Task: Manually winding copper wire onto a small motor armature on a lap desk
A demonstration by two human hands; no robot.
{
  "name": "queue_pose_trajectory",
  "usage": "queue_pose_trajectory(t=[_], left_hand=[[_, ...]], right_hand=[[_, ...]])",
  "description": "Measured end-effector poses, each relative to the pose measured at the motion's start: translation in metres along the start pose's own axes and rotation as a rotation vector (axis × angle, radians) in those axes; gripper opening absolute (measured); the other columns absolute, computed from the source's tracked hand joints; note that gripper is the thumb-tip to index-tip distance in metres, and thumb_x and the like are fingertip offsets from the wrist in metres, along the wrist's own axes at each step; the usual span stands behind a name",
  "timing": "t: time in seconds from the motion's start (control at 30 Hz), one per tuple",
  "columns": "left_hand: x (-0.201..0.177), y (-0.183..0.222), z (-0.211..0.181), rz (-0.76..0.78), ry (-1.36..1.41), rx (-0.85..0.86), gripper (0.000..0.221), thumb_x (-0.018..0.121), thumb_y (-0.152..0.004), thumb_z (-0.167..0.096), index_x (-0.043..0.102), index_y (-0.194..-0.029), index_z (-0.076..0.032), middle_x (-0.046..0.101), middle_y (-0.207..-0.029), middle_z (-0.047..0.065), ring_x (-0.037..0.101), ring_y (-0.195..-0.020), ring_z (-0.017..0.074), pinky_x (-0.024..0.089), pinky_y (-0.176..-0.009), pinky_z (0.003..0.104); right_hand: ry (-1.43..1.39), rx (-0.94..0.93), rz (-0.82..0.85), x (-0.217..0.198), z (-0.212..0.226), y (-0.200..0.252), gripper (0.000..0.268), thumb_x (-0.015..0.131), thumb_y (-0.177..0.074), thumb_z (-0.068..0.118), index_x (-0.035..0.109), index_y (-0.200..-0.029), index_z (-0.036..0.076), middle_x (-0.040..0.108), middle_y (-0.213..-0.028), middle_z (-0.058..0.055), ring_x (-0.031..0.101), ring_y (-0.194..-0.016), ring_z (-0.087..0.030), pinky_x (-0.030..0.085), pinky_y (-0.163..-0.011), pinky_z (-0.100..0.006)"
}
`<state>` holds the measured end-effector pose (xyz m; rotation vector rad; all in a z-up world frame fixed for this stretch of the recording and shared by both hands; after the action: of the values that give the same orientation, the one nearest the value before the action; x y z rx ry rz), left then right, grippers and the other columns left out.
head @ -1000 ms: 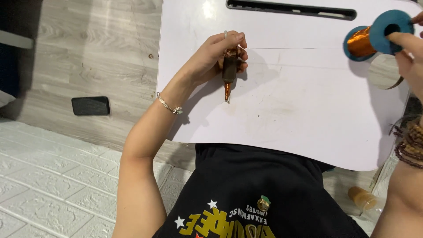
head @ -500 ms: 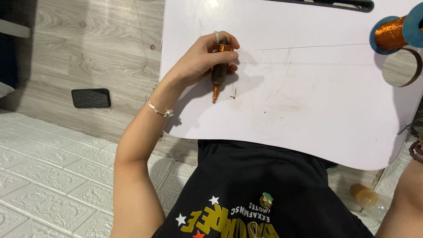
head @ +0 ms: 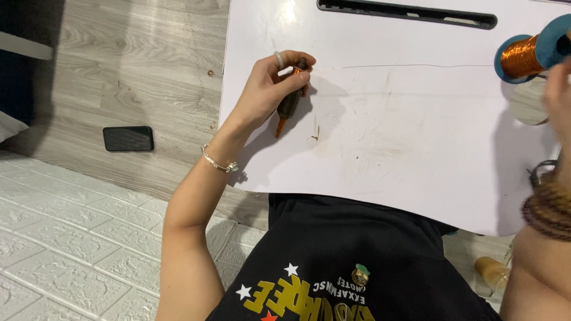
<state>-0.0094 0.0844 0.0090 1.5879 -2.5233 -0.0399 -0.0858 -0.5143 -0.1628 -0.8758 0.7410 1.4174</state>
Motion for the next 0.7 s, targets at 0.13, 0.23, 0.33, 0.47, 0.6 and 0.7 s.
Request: queue_pose_trajectory(t=[0.13, 0.23, 0.33, 0.47, 0.6, 0.7], left_hand=[[0.006, 0.002, 0.0, 0.022, 0.01, -0.026, 0.023, 0.065, -0.092, -0.006, 0.065, -0.114, 0.003, 0.066, -0.092, 0.01, 0.065, -0.076, 0.0139, 0.057, -0.072, 0.023], [0.005, 0.001, 0.009, 0.001, 0.037, -0.039, 0.026, 0.068, -0.092, -0.009, 0.066, -0.116, 0.001, 0.068, -0.092, 0.008, 0.068, -0.078, 0.0129, 0.059, -0.075, 0.022], [0.003, -0.001, 0.022, 0.027, 0.19, -0.024, 0.024, 0.066, -0.095, -0.006, 0.064, -0.118, 0.0, 0.068, -0.092, 0.007, 0.068, -0.081, 0.0123, 0.057, -0.075, 0.022], [0.012, 0.005, 0.016, -0.001, 0.302, -0.072, 0.028, 0.063, -0.094, -0.013, 0.063, -0.118, 0.001, 0.066, -0.081, 0.006, 0.064, -0.076, 0.0123, 0.055, -0.072, 0.024], [0.013, 0.0, 0.023, -0.005, 0.35, -0.041, 0.033, 0.061, -0.09, -0.009, 0.062, -0.121, 0.003, 0.064, -0.081, 0.008, 0.062, -0.073, 0.0142, 0.053, -0.072, 0.026], [0.015, -0.004, 0.032, -0.037, 0.219, -0.001, 0.028, 0.066, -0.09, -0.007, 0.063, -0.117, 0.001, 0.065, -0.083, 0.006, 0.066, -0.072, 0.0132, 0.057, -0.07, 0.023]], right_hand=[[0.562, -0.48, -0.298, -0.045, 0.36, -0.049, 0.034, 0.077, -0.096, -0.003, 0.082, -0.13, 0.002, 0.067, -0.142, -0.012, 0.067, -0.118, -0.023, 0.057, -0.101, -0.03], [0.15, -0.617, 0.01, 0.004, 0.413, -0.078, 0.041, 0.073, -0.098, 0.008, 0.064, -0.137, 0.002, 0.067, -0.134, -0.018, 0.064, -0.12, -0.03, 0.037, -0.12, -0.054], [-0.086, -0.657, 0.084, 0.033, 0.422, -0.09, 0.026, 0.07, -0.098, 0.009, 0.072, -0.123, 0.004, 0.069, -0.101, -0.011, 0.061, -0.068, -0.015, 0.05, -0.059, -0.023], [-0.222, -0.595, 0.09, 0.049, 0.41, -0.091, 0.005, 0.076, -0.094, 0.002, 0.079, -0.098, 0.002, 0.062, -0.082, -0.004, 0.048, -0.055, -0.012, 0.039, -0.05, -0.023], [-0.282, -0.587, 0.139, 0.041, 0.412, -0.086, 0.007, 0.074, -0.093, -0.003, 0.079, -0.098, -0.001, 0.063, -0.079, -0.005, 0.043, -0.051, -0.012, 0.035, -0.048, -0.024], [-0.28, -0.578, 0.146, 0.033, 0.416, -0.08, 0.007, 0.072, -0.094, -0.003, 0.078, -0.098, -0.003, 0.064, -0.079, -0.006, 0.042, -0.05, -0.012, 0.034, -0.046, -0.024]])
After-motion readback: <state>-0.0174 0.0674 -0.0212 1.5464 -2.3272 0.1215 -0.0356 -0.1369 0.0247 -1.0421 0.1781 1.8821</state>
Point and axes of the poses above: each hand's wrist, its own y-axis away from the middle knuckle, its own x-axis out of the palm, z = x × y, the point moved 2 cm from there along -y, towards the middle knuckle
